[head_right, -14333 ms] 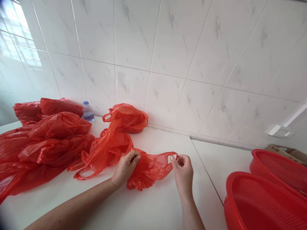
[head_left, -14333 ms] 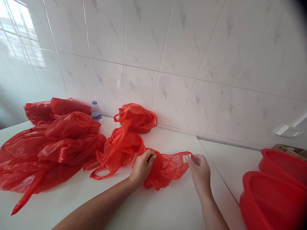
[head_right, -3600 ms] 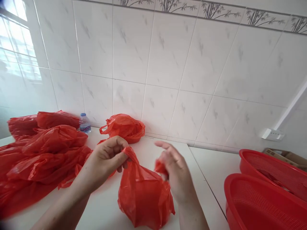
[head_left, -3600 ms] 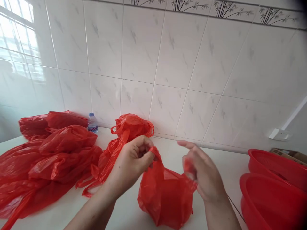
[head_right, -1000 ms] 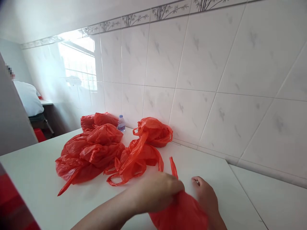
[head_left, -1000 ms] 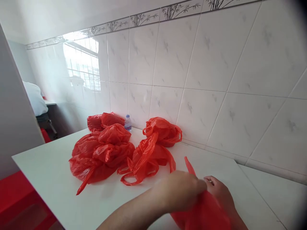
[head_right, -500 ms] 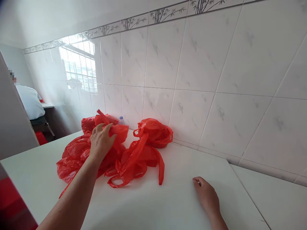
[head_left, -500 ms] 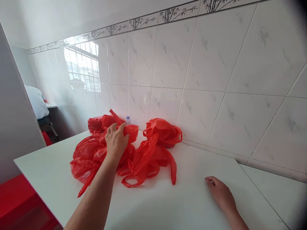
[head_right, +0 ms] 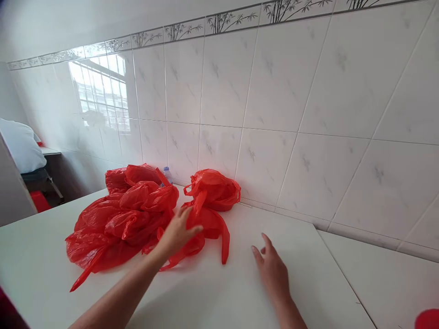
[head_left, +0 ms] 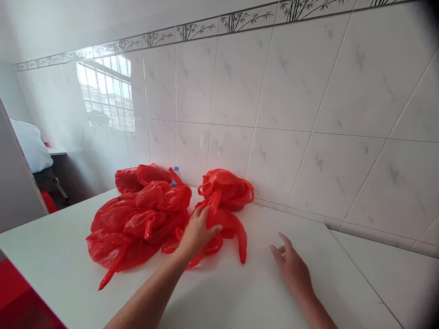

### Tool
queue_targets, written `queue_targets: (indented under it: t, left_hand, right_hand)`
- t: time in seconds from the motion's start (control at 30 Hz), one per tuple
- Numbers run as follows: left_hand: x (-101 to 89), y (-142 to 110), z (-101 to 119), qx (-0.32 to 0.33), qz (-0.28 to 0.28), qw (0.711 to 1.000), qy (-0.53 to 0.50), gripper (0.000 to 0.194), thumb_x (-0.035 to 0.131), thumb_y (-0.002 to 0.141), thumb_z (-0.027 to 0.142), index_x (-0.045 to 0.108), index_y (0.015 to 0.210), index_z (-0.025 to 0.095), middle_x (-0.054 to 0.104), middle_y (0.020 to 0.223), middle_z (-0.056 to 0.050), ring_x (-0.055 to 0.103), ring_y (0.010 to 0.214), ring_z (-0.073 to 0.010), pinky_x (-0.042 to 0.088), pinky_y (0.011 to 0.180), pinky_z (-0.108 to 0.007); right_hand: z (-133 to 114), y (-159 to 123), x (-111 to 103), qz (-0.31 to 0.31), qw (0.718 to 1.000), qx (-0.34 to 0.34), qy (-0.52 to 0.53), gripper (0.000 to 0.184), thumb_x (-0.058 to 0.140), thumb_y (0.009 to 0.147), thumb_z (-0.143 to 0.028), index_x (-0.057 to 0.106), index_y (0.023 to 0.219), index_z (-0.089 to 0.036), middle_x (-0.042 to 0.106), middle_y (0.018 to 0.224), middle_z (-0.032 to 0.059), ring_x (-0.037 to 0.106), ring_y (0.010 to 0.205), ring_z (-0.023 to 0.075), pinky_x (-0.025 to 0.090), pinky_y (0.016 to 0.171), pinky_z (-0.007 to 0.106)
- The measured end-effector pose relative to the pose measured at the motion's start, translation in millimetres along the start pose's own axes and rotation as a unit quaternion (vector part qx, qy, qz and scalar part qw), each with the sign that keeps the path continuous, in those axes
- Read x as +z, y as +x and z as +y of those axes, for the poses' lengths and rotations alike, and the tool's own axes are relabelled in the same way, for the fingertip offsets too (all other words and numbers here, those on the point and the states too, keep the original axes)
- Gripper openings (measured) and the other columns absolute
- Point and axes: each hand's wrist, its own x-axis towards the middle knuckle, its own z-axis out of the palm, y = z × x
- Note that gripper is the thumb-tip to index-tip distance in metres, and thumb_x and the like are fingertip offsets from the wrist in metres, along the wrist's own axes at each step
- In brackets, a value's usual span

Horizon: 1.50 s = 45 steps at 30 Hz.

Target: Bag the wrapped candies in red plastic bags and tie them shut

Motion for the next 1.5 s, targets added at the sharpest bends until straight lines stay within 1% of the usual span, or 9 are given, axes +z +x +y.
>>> queue_targets:
  t: [0.1, 0.2, 0.37, 0.5, 0.67, 0.9, 1.13, 1.3, 1.5]
  left_hand:
    - [45.0, -20, 21, 0.026, -0.088, 0.996, -0.015, 0.087, 0.067, 0.068, 0.043, 0.032, 0.142, 0.014, 0.042, 0.139, -0.02, 0.044, 0.125, -0.0339, 0.042, 0.094, -0.042]
    - [72.5, -34, 39, 0.084, -0.143, 0.986, -0.018, 0.079, 0.066, 0.068, 0.039, 0.036, 0.14, 0.027, 0.044, 0.141, -0.01, 0.038, 0.129, -0.0311, 0.034, 0.103, -0.044]
    - [86.1, -27, 51, 0.102, -0.133, 0.986, 0.008, 0.055, 0.054, 0.079, 0.036, 0.044, 0.133, 0.029, 0.047, 0.138, -0.007, 0.039, 0.127, -0.0272, 0.031, 0.103, -0.043]
    - [93.5, 0, 43, 0.046, -0.085, 0.994, 0.043, 0.035, 0.047, 0.079, 0.02, 0.058, 0.112, 0.02, 0.049, 0.132, -0.014, 0.044, 0.121, -0.0307, 0.036, 0.093, -0.046]
    - [97.1, 25, 23, 0.015, -0.037, 0.998, 0.056, 0.026, 0.041, 0.084, 0.017, 0.061, 0.1, 0.018, 0.057, 0.117, -0.014, 0.052, 0.106, -0.0298, 0.039, 0.085, -0.046]
    - [87.1, 20, 41, 0.136, 0.017, 0.99, 0.021, 0.029, 0.042, 0.089, 0.027, 0.056, 0.114, 0.02, 0.047, 0.136, -0.013, 0.039, 0.125, -0.0294, 0.025, 0.103, -0.051]
    - [89.0, -24, 86, 0.364, 0.06, 0.929, -0.018, 0.03, 0.049, 0.086, 0.017, 0.055, 0.115, 0.022, 0.045, 0.138, -0.012, 0.038, 0.128, -0.0299, 0.033, 0.102, -0.051]
    - [92.1, -28, 86, 0.376, -0.001, 0.926, -0.045, 0.046, 0.05, 0.083, 0.01, 0.047, 0.127, 0.022, 0.038, 0.143, -0.012, 0.036, 0.129, -0.028, 0.036, 0.103, -0.048]
    - [104.6, -18, 76, 0.338, -0.092, 0.935, -0.062, 0.053, 0.067, 0.075, 0.022, 0.053, 0.125, 0.033, 0.035, 0.147, -0.008, 0.028, 0.134, -0.0325, 0.032, 0.104, -0.05]
  right_hand:
    - [-24, -11, 21, -0.023, 0.986, -0.164, 0.006, 0.058, 0.04, 0.086, -0.048, 0.033, 0.141, -0.028, 0.047, 0.135, 0.0077, 0.048, 0.121, 0.0246, 0.041, 0.095, 0.038]
    - [-31, -12, 42, -0.081, 0.972, -0.222, -0.018, 0.047, 0.053, 0.08, -0.042, 0.057, 0.123, -0.023, 0.056, 0.123, 0.0106, 0.045, 0.122, 0.0293, 0.034, 0.102, 0.041]
    - [3, 8, 42, 0.007, 0.995, -0.096, 0.028, 0.046, 0.05, 0.079, -0.036, 0.059, 0.118, -0.012, 0.06, 0.117, 0.0158, 0.053, 0.113, 0.0282, 0.039, 0.096, 0.038]
    - [41, 18, 9, 0.12, 0.988, 0.032, 0.092, 0.038, 0.045, 0.079, -0.041, 0.064, 0.104, -0.019, 0.063, 0.112, 0.01, 0.06, 0.1, 0.0254, 0.046, 0.083, 0.035]
    - [77, 9, -31, 0.208, 0.963, 0.144, 0.093, 0.045, 0.041, 0.079, -0.045, 0.061, 0.102, -0.012, 0.062, 0.106, 0.0167, 0.061, 0.092, 0.0282, 0.046, 0.077, 0.037]
    - [72, -18, -48, 0.224, 0.957, 0.137, 0.123, 0.049, 0.043, 0.08, -0.046, 0.055, 0.12, -0.019, 0.056, 0.123, 0.01, 0.056, 0.105, 0.0237, 0.046, 0.085, 0.032]
    - [16, -36, -29, 0.11, 0.98, 0.006, 0.167, 0.036, 0.05, 0.08, -0.036, 0.064, 0.108, -0.018, 0.062, 0.112, 0.0093, 0.057, 0.101, 0.0217, 0.043, 0.09, 0.033]
    - [-32, -68, -9, -0.033, 0.977, -0.057, 0.202, 0.024, 0.054, 0.075, -0.022, 0.061, 0.098, -0.021, 0.055, 0.07, -0.003, 0.053, 0.066, 0.0129, 0.044, 0.064, 0.024]
    - [-68, -93, -15, -0.221, 0.933, -0.07, 0.275, 0.032, 0.054, 0.072, -0.014, 0.055, 0.103, -0.023, 0.044, 0.063, -0.008, 0.038, 0.056, 0.0075, 0.033, 0.053, 0.019]
